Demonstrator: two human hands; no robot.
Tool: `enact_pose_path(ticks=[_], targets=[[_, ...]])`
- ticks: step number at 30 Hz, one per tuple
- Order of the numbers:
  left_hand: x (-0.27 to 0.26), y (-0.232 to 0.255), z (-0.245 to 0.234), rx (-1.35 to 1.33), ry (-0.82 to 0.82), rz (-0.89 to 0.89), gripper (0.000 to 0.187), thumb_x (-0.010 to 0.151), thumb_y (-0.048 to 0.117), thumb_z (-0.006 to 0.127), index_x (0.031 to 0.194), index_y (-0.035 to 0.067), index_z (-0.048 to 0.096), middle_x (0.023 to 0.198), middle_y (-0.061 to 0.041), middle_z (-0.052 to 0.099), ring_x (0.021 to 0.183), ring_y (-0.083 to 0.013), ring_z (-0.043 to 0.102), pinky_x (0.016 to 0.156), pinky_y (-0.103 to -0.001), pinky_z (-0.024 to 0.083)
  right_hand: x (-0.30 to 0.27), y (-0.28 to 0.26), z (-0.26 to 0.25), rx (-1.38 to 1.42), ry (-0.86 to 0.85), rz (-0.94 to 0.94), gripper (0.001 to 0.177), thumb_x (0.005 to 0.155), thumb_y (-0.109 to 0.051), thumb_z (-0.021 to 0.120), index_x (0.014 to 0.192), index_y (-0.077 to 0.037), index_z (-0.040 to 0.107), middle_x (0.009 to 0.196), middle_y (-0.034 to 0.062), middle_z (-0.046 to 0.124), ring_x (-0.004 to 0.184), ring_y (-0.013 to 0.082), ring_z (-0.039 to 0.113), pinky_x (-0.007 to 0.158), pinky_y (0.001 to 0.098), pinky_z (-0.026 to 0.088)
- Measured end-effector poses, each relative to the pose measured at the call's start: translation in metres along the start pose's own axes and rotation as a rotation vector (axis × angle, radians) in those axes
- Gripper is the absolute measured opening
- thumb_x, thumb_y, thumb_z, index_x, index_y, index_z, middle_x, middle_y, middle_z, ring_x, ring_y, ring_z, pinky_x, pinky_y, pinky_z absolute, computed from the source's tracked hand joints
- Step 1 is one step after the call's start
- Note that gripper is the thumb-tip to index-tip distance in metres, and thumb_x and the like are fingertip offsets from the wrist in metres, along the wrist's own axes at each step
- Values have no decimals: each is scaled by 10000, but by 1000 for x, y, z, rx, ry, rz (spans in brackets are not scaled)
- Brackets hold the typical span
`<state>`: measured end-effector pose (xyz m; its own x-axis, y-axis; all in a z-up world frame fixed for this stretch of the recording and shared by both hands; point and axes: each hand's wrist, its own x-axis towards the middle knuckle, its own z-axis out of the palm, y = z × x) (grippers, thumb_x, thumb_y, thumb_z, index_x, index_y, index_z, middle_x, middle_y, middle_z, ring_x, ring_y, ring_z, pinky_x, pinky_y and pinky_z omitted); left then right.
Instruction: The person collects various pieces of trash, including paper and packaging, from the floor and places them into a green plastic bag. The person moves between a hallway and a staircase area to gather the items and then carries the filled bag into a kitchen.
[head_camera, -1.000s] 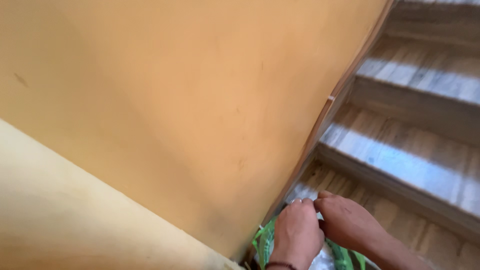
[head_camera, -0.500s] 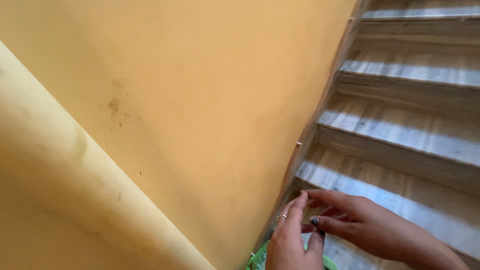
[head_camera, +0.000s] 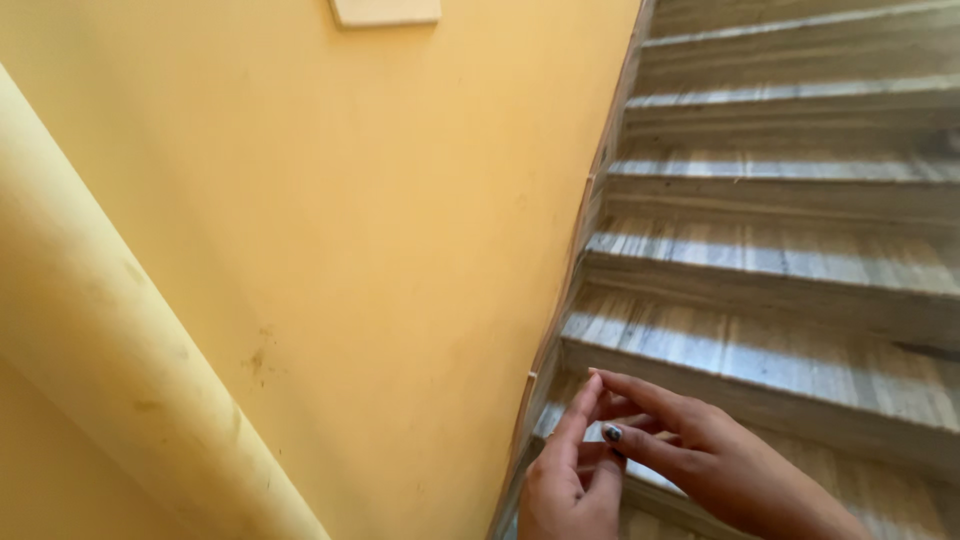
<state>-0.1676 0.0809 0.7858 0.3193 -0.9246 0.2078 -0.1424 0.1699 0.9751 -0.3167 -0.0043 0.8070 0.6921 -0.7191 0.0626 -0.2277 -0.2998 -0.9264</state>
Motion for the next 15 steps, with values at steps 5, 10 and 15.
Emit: enact_pose_path(ticks=[5, 10, 15], targets=[[4, 46, -1, -10, -55, 23, 705, 886, 14, 573, 1547, 249, 496, 1355, 37, 711, 1026, -111, 754, 813, -270, 615, -6, -46, -12, 30, 54, -58, 619, 939, -310, 651, 1521, -138, 534, 1258, 67, 732, 1089, 187, 758, 941, 335, 599], [3, 74, 3, 5, -35, 69, 685, 900, 35, 591, 1549, 232, 501, 1353, 33, 715, 1040, -85, 742, 824, -262, 600, -18, -91, -24, 13, 92, -35, 622, 906, -317, 672, 1500, -173, 556, 1229, 45, 743, 1087, 152, 775, 945, 318, 616], [6, 100, 15, 6, -59, 89, 674, 903, 66, 610, 1545, 239, 504, 1345, 54, 720, 984, -81, 728, 834, -260, 596, -30, -113, -45, -125, 117, -126, 603, 903, -275, 654, 1494, -183, 574, 1263, 10, 726, 1114, 146, 703, 947, 302, 613]])
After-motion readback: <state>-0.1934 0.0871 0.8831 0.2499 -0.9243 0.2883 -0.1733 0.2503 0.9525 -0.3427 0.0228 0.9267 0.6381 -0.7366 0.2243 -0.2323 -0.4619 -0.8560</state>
